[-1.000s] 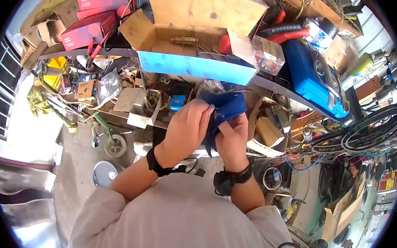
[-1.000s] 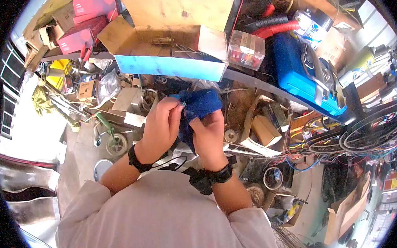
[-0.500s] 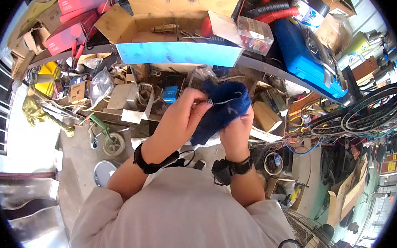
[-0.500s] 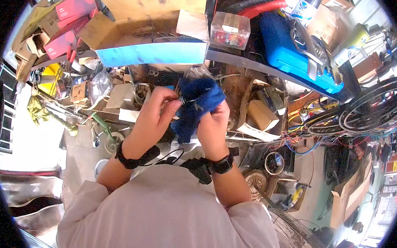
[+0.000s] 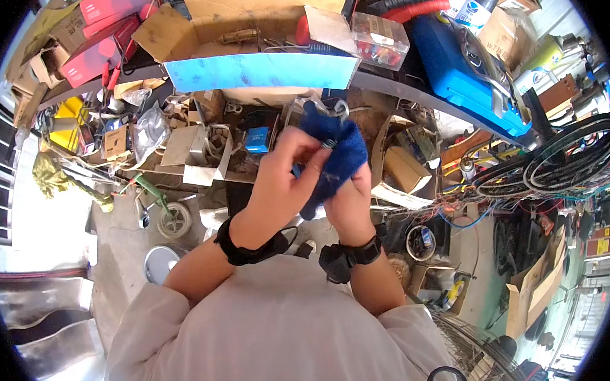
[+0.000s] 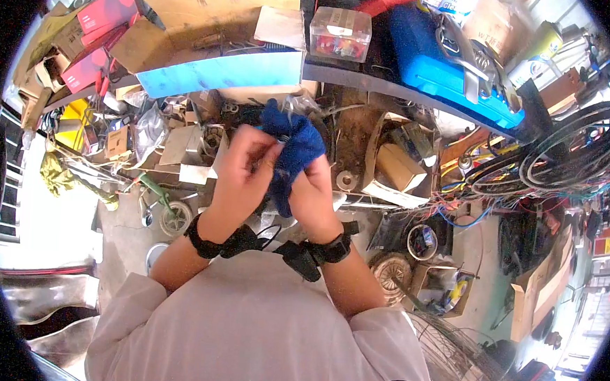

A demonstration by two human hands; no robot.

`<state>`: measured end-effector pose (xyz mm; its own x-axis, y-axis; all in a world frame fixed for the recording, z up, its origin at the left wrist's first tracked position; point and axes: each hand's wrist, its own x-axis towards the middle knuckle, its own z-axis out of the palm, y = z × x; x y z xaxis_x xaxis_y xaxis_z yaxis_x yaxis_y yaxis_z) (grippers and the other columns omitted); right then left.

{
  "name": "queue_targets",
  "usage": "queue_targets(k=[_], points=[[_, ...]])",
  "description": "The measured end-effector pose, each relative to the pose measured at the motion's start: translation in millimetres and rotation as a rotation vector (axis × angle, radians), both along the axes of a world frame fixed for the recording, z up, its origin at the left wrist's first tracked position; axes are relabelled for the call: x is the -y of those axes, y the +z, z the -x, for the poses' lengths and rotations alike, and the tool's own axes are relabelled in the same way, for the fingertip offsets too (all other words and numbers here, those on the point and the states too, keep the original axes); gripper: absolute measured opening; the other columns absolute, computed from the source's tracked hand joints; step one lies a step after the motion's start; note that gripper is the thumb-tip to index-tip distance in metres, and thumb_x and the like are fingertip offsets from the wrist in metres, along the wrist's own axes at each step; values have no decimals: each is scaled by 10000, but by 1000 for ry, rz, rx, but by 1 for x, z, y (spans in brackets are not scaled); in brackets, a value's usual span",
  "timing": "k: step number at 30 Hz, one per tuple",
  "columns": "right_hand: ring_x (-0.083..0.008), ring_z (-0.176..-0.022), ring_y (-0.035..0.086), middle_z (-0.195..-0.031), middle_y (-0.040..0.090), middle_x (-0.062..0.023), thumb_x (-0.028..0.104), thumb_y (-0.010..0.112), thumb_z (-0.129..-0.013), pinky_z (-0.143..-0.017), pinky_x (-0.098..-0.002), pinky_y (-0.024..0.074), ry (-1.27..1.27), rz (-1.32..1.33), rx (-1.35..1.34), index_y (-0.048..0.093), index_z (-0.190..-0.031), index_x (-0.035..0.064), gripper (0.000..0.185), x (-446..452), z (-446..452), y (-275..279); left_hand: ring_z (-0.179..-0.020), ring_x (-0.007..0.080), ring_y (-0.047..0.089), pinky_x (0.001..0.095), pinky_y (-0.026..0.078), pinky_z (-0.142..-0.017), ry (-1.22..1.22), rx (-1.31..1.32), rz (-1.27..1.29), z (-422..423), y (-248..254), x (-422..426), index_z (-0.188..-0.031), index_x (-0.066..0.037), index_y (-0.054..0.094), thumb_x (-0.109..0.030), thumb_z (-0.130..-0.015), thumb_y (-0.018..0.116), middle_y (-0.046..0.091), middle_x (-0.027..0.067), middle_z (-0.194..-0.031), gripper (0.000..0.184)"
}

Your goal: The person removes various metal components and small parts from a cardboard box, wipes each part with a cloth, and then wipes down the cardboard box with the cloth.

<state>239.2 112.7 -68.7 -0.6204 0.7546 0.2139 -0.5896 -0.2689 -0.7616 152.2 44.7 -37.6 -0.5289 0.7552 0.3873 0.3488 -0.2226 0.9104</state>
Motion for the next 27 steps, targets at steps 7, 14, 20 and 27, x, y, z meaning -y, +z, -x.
queue_targets(k=[7,14,20,27], points=[[-99,-784,598,-894,619,-33,133,444,-960,-701,-230,494,-65,-132,36,567,-1014,34,167,-27,-9,-13,-820,303,602,353,490,-705,185,-472,-33,15,41,21,-1041,-60,591,-104,-848,593,623,134,-961,198],[-45,-806,508,-917,576,13,42,415,-946,-707,-192,428,114,-254,293,521,-1125,23,209,-11,-15,8,-787,281,605,345,481,-703,21,-593,-22,40,31,5,-878,-27,605,-55,-798,621,629,111,-847,85],[-71,-752,558,-894,629,-14,-23,468,-898,-663,-216,470,38,-252,311,599,-1044,3,198,-17,-19,-5,-732,282,602,333,479,-649,67,-537,-59,34,26,5,-858,-31,603,-44,-777,635,626,101,-788,88],[-102,-761,608,-881,655,-38,-58,537,-849,-695,-243,501,54,134,94,627,-979,-7,167,-12,-21,11,-717,240,620,298,488,-634,93,-574,-119,25,24,4,-858,-20,611,-4,-794,614,636,101,-788,66]])
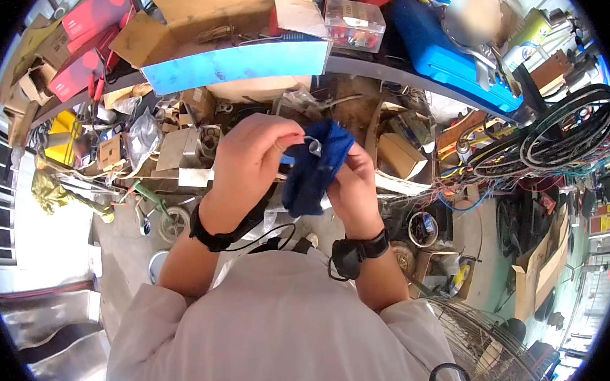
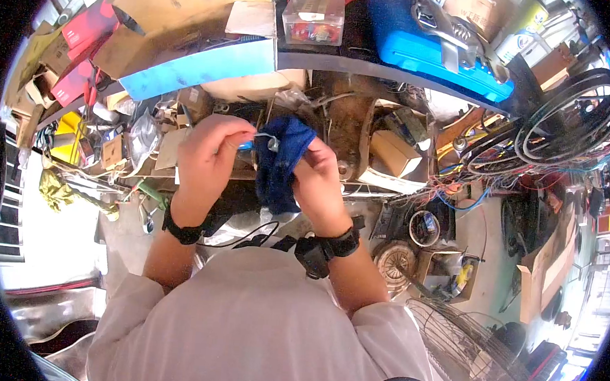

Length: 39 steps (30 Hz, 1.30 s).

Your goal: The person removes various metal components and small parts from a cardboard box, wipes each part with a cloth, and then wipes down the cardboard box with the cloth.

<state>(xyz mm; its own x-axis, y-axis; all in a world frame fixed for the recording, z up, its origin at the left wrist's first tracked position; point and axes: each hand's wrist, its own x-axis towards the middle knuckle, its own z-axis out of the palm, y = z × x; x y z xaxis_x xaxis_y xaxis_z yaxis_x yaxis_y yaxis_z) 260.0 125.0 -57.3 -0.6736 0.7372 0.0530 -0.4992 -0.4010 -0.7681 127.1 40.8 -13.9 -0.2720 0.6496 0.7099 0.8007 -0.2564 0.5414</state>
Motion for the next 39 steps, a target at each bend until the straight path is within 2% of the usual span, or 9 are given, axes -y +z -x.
queue_targets(k=[7,13,20,24,27,30,32,36,39], points=[[-124,-809,615,-916,655,-52,-51,587,-816,-750,-266,493,-76,-154,-132,630,-935,-9,134,-10,-17,-19,-700,207,629,273,492,-628,-40,112,-104,-12,8,-4,-857,1,609,37,-787,622,645,100,-777,80],[-167,-786,631,-915,652,-94,-82,556,-765,-733,-285,516,-231,6,-160,627,-861,-24,133,-7,-36,1,-740,223,640,291,503,-662,-131,161,-144,-27,21,-26,-861,3,620,31,-789,627,652,121,-805,77],[-154,-727,631,-851,661,-72,-52,555,-830,-669,-283,519,-608,-106,-137,639,-893,5,119,-29,-77,-14,-717,272,626,347,499,-646,-226,-316,-36,-40,53,-49,-855,-3,605,40,-723,631,643,112,-795,141],[-165,-733,638,-868,664,-87,-71,527,-832,-639,-286,527,-655,-53,-80,631,-913,0,149,-33,-90,-23,-713,178,655,267,506,-635,-89,-48,-239,-50,89,-76,-893,3,640,9,-815,607,668,98,-792,85],[-164,-736,638,-874,663,-94,-81,519,-831,-649,-289,532,-680,-69,-20,630,-911,-2,158,-34,-97,-32,-708,127,643,239,492,-623,-177,76,-319,-62,119,-117,-907,20,644,-27,-836,624,666,102,-773,88],[-167,-747,640,-875,662,-92,-87,521,-828,-668,-289,531,-635,-91,-81,629,-912,-1,162,-36,-104,-29,-662,248,652,298,489,-590,-42,-335,-353,-64,141,-164,-892,-34,660,-158,-827,646,650,145,-748,140],[-174,-765,643,-880,662,-94,-89,528,-826,-686,-290,531,-610,-78,-117,625,-912,-4,155,-36,-110,-20,-674,150,643,245,470,-658,-24,-275,-157,-70,153,-186,-904,-29,668,-123,-837,623,668,102,-771,124],[-175,-767,643,-877,660,-88,-89,533,-826,-687,-296,531,-601,-88,-112,624,-917,-5,153,-39,-115,-19,-711,138,622,255,476,-681,-328,52,82,-46,148,-243,-912,35,652,-142,-856,610,681,79,-807,190],[-170,-761,639,-871,657,-81,-91,540,-820,-684,-294,530,-580,-93,-81,623,-927,-7,159,-42,-116,-26,-710,95,580,244,461,-689,-231,-58,149,-40,140,-260,-906,42,657,-139,-858,611,669,55,-798,193]])
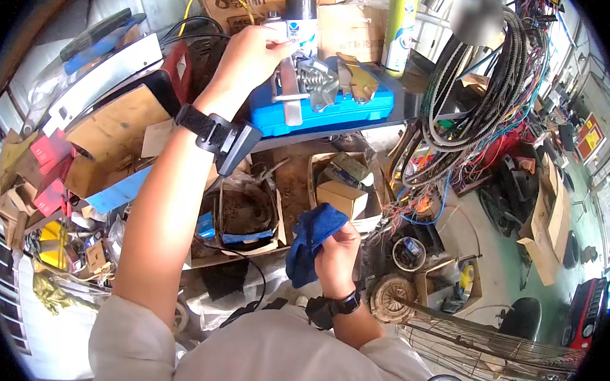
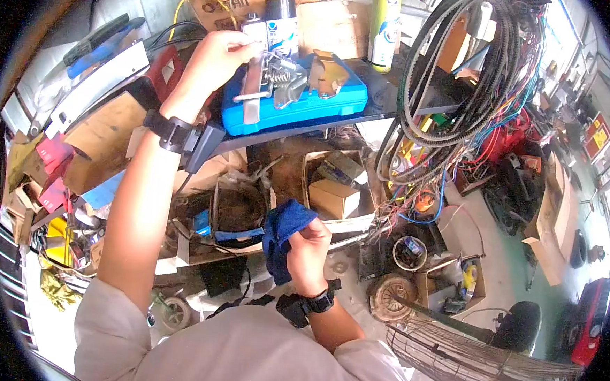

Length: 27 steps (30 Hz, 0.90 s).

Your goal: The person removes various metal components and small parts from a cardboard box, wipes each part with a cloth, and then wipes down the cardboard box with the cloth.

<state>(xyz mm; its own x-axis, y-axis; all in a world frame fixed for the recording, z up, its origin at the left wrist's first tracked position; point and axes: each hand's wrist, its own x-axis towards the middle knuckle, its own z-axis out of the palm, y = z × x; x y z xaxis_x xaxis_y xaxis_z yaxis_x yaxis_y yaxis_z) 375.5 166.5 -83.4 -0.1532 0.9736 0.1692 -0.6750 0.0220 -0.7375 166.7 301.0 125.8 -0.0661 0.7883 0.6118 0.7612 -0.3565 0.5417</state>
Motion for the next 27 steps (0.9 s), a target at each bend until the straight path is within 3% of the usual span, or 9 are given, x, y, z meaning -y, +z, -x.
queue_targets(k=[4,7,12,15,16,19,20,23,27], points=[[-102,-712,576,-787,622,-24,-114,541,-802,-669,-245,471,16,47,-49,610,-790,2,135,3,1,17,-726,90,559,243,447,-684,-25,-43,158,2,0,2,-943,28,664,-158,-859,615,663,36,-808,210],[-163,-746,632,-856,653,-80,-100,542,-809,-668,-283,522,43,-30,-57,621,-912,-8,159,-3,1,6,-768,92,558,247,444,-703,-130,27,259,4,-2,1,-979,26,659,-162,-860,614,662,35,-848,227],[-147,-738,623,-845,647,-66,-89,558,-807,-668,-285,518,111,-20,-37,613,-872,2,124,-8,1,6,-846,98,564,242,447,-761,-117,-50,329,1,4,2,-1023,18,645,-150,-863,608,657,48,-919,236],[-117,-741,607,-853,645,-51,-86,560,-815,-668,-256,500,179,-61,-58,610,-859,12,119,-9,2,9,-855,187,630,288,475,-778,-196,2,71,10,-12,-6,-993,21,638,-186,-839,621,665,142,-929,259],[-104,-742,601,-856,644,-45,-87,559,-819,-666,-242,491,203,-84,-70,609,-856,16,120,-10,2,9,-921,99,565,235,451,-831,-159,21,64,3,-7,7,-1040,20,600,-91,-856,604,636,57,-992,214],[-107,-794,612,-927,653,-51,-58,581,-823,-718,-250,496,232,-76,-37,612,-936,24,143,-16,3,6,-998,153,572,281,392,-919,1,-187,-241,-26,-5,77,-1085,-41,598,-66,-836,614,631,49,-1034,251],[-159,-930,608,-1024,637,-85,-51,623,-799,-834,-303,482,287,-31,-74,587,-1074,33,290,-18,1,-1,-1075,195,546,316,360,-968,-11,-133,-318,-30,-15,92,-1064,-30,599,-60,-831,615,616,78,-1079,236],[-281,-1094,549,-1197,580,-123,272,474,-931,-965,-409,413,395,341,-268,552,-1196,49,355,-24,-17,-12,-1004,297,575,368,436,-879,94,-107,-377,-40,-33,158,-972,-32,616,-30,-757,648,617,137,-995,218],[-365,-1260,362,-1411,364,-141,571,310,-892,-1056,-512,272,512,-52,-553,388,-1362,74,688,-31,-70,-7,-927,283,592,367,446,-839,359,-120,-354,14,-56,226,-940,-17,620,2,-757,641,630,126,-927,185]])
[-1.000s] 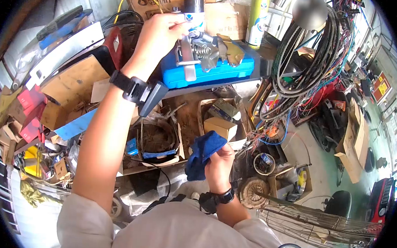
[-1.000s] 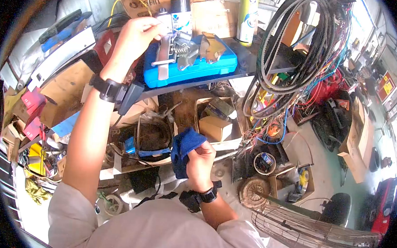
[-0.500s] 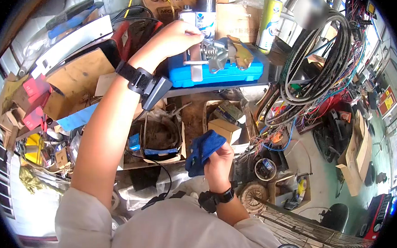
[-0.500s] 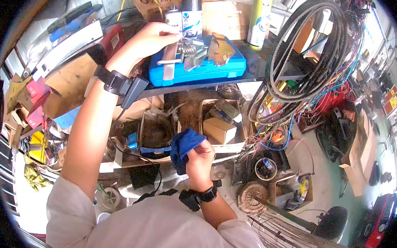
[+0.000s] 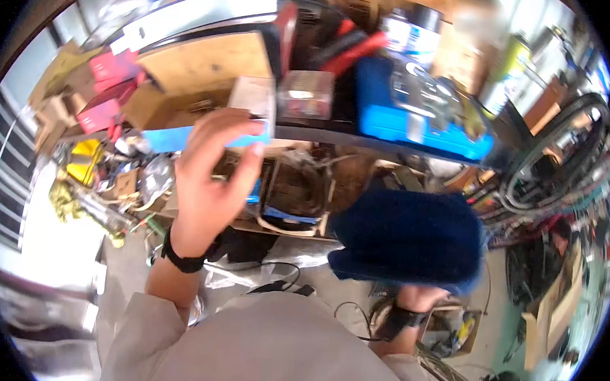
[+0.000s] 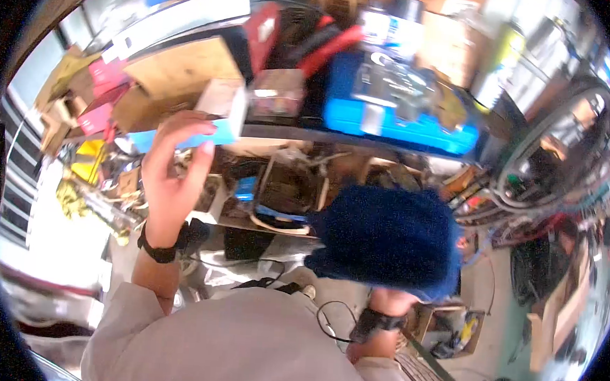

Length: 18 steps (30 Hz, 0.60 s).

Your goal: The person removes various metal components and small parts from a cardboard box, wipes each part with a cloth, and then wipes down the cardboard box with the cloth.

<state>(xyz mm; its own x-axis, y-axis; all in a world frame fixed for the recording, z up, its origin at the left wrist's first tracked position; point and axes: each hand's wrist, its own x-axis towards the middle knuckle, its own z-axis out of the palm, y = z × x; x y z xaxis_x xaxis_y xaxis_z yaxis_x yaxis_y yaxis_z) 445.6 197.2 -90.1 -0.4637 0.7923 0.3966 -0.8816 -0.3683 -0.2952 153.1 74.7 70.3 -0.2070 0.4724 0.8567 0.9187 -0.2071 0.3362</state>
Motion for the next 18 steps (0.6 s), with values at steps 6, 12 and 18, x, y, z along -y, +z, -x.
queue_targets(k=[6,12,18], points=[[-259,-1246,386,-1390,404,-48,578,314,-914,-1077,-404,261,-107,213,271,389,-1360,122,641,15,40,-3,-863,192,624,282,464,-774,298,119,161,89,3,32,-948,-15,632,-45,-812,621,662,88,-925,140],[-281,-1142,484,-1296,495,-55,587,391,-887,-995,-428,369,-5,286,148,450,-1298,108,633,-3,74,-34,-885,206,647,293,495,-771,216,47,551,145,29,22,-988,0,628,-47,-793,631,670,105,-962,201],[-291,-1163,471,-1306,483,-81,585,362,-895,-1004,-432,367,119,246,142,428,-1312,92,649,20,78,-17,-826,196,631,305,499,-727,117,17,757,177,16,6,-973,-4,628,-9,-713,689,664,102,-890,267]])
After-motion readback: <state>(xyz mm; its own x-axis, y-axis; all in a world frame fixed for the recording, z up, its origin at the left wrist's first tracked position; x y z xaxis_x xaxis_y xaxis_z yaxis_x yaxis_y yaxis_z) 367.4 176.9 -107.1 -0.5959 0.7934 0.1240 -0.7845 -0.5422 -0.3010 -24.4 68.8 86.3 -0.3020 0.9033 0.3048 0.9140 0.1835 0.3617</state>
